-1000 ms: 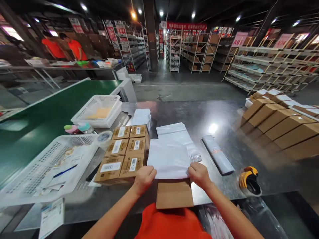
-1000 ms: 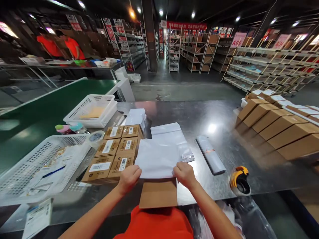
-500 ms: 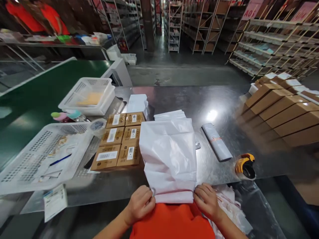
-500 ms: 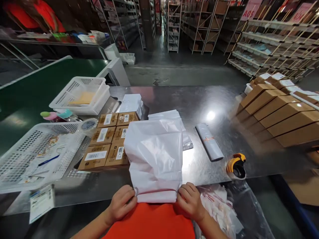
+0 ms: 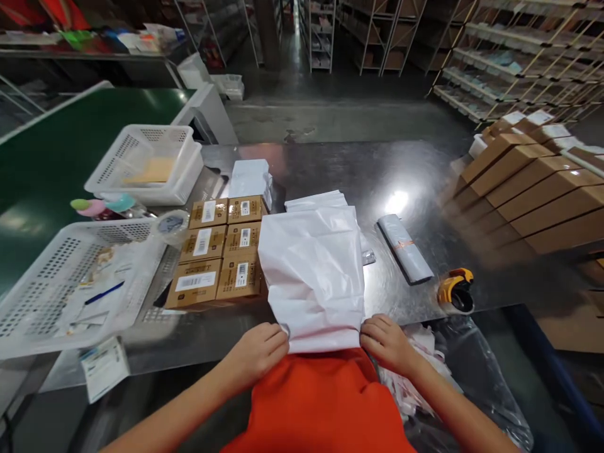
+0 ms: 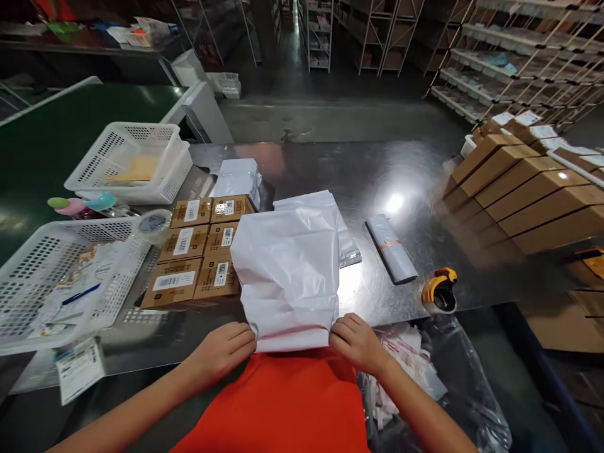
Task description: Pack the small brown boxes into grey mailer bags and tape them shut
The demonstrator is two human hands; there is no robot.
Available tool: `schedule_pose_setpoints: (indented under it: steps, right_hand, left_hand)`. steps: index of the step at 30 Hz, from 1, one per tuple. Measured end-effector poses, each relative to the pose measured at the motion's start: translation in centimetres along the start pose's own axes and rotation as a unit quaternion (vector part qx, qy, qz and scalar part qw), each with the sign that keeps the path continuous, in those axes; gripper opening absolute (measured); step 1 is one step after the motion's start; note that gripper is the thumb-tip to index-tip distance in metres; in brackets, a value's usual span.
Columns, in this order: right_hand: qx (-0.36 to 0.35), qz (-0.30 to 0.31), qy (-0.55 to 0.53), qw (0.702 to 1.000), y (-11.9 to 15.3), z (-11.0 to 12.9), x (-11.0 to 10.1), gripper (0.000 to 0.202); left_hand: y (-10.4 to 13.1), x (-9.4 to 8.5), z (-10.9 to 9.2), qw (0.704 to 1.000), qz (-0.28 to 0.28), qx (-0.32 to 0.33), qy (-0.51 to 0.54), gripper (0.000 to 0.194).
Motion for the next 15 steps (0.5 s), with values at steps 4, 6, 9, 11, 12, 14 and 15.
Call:
schedule_pose_setpoints:
  steps: [4, 6, 9, 11, 12, 14, 15]
  right_hand:
    - [-0.051, 0.001, 0.026, 0.998, 0.2, 0.2, -0.4, 0.02]
    - [-0.075, -0.006, 0.031, 0.997, 0.4, 0.6, -0.6, 0.022]
    - [-0.101, -0.005, 0.028, 0.994, 0.5, 0.9, -0.7, 0.029]
    - [-0.111, -0.005, 0.032, 0.993, 0.5, 1.0, -0.7, 0.032]
    - [-0.113, -0.005, 0.038, 0.993, 0.5, 1.1, -0.7, 0.032]
    - [-0.114, -0.008, 0.049, 0.992, 0.7, 1.1, -0.6, 0.033]
    - [-0.114, -0.01, 0.052, 0.992, 0.8, 1.2, -0.5, 0.033]
  left_hand:
    - [0.4, 0.5, -0.5, 0.999, -0.045, 0.019, -0.019, 0.03]
    - [1.0, 1.1, -1.0, 0.995, -0.086, 0.038, -0.033, 0.029]
    - [1.6, 2.0, -1.6, 0.991, -0.11, 0.061, -0.04, 0.028]
    - [1.6, 2.2, -1.8, 0.992, -0.105, 0.063, -0.038, 0.028]
    - [1.5, 2.1, -1.9, 0.992, -0.101, 0.062, -0.039, 0.029]
    - [1.2, 1.9, -2.0, 0.993, -0.094, 0.056, -0.046, 0.03]
    - [1.1, 1.8, -2.1, 0.993, -0.093, 0.053, -0.049, 0.03]
Point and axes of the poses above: each hand's wrist, its own y-axis away from the middle knuckle, its own x-axis out of the palm, z = x × y, the point moved 1 cm from there along -y, towards the middle knuckle, and after that the axes turned 3 degrees about y, right-handed, at the moved point
